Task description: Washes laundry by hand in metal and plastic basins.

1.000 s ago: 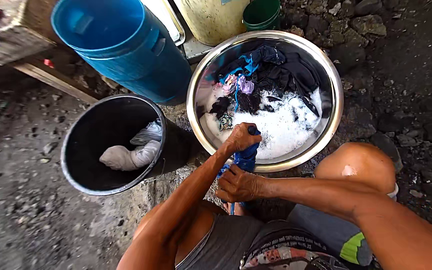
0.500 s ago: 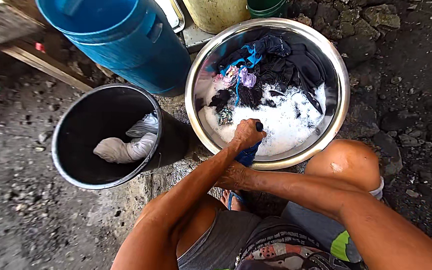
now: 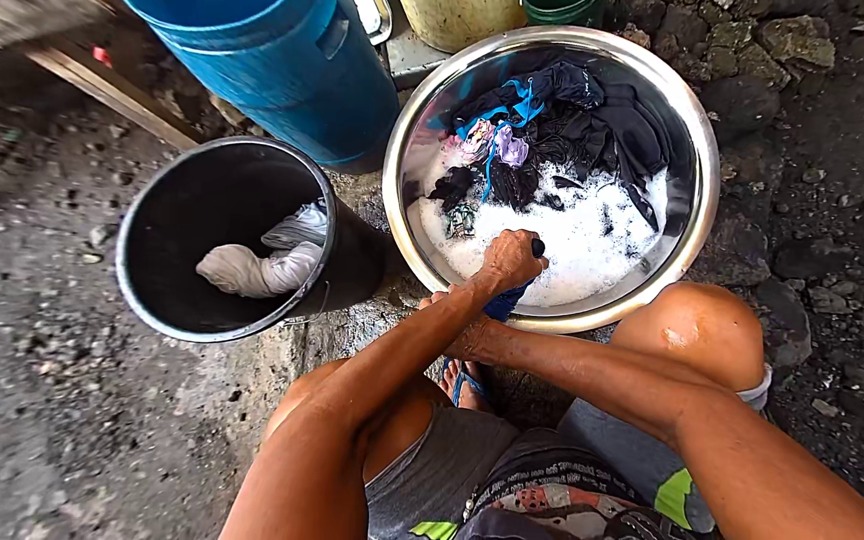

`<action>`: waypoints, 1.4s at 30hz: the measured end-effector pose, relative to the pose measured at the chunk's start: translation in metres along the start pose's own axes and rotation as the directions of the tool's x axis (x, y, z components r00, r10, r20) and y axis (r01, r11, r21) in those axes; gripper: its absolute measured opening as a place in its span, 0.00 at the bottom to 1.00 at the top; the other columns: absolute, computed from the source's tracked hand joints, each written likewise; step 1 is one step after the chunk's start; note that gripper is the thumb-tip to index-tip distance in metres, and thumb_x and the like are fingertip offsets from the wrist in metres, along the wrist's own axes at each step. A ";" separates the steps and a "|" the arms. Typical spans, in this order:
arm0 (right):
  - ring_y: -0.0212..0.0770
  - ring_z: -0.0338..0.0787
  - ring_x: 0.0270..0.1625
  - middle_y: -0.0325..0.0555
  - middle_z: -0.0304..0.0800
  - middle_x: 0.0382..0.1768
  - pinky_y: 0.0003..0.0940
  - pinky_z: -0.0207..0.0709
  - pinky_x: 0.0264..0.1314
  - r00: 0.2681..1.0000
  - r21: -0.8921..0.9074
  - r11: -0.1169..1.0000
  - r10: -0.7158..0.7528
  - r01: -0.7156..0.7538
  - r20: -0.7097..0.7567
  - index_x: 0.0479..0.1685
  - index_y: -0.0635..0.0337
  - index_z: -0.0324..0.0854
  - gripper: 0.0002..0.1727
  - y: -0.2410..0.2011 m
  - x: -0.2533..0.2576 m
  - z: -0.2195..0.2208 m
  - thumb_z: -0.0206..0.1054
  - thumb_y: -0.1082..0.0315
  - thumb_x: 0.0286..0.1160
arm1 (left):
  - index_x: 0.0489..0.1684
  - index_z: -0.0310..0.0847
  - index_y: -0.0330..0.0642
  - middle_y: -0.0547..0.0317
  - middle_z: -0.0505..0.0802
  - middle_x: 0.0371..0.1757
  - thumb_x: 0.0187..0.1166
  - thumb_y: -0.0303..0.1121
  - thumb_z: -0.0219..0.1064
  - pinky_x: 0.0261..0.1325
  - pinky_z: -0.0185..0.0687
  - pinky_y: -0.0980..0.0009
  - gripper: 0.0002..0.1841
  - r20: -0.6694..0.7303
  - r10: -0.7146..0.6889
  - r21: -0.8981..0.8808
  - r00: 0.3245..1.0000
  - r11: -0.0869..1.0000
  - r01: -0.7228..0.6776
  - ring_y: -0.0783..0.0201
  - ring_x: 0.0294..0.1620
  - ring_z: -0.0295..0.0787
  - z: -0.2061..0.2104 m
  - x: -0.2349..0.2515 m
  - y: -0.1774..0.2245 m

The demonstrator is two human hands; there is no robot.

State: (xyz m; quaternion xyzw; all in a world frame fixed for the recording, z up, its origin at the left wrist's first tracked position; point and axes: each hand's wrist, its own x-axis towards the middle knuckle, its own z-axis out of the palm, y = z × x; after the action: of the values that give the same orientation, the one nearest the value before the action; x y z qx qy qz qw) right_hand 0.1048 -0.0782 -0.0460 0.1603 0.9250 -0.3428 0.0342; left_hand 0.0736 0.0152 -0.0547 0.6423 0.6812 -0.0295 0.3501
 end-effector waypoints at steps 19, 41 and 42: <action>0.56 0.95 0.56 0.57 0.96 0.48 0.56 0.87 0.57 0.888 -0.332 0.932 -0.273 0.148 -0.371 0.49 0.62 0.91 0.11 0.007 -0.014 0.024 0.65 0.67 0.80 | 0.46 0.89 0.38 0.41 0.93 0.46 0.73 0.45 0.73 0.54 0.83 0.37 0.18 -0.115 -0.096 -0.178 0.989 0.981 0.074 0.42 0.54 0.91 -0.002 0.005 -0.016; 0.72 0.92 0.52 0.67 0.93 0.49 0.74 0.80 0.49 0.856 -0.564 0.777 -0.468 0.281 -0.218 0.53 0.63 0.89 0.12 -0.029 0.125 -0.095 0.63 0.69 0.81 | 0.47 0.90 0.35 0.37 0.92 0.50 0.75 0.29 0.69 0.60 0.83 0.39 0.10 -0.843 -0.447 -0.424 0.300 0.894 0.141 0.42 0.56 0.90 -0.178 -0.260 -0.273; 0.72 0.93 0.47 0.67 0.93 0.45 0.71 0.82 0.44 0.893 -0.533 0.800 -0.418 0.276 -0.166 0.51 0.65 0.89 0.12 -0.011 0.120 -0.089 0.63 0.71 0.81 | 0.48 0.91 0.34 0.38 0.93 0.50 0.77 0.29 0.67 0.63 0.82 0.40 0.10 -0.738 -0.542 -0.507 0.403 0.839 0.200 0.43 0.57 0.90 -0.157 -0.265 -0.282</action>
State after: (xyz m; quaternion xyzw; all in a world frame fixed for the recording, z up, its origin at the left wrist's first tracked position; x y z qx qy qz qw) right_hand -0.0079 0.0045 0.0077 0.0184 0.9904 -0.0686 -0.1188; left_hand -0.2663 -0.1834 0.0844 0.3270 0.8828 0.3332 0.0521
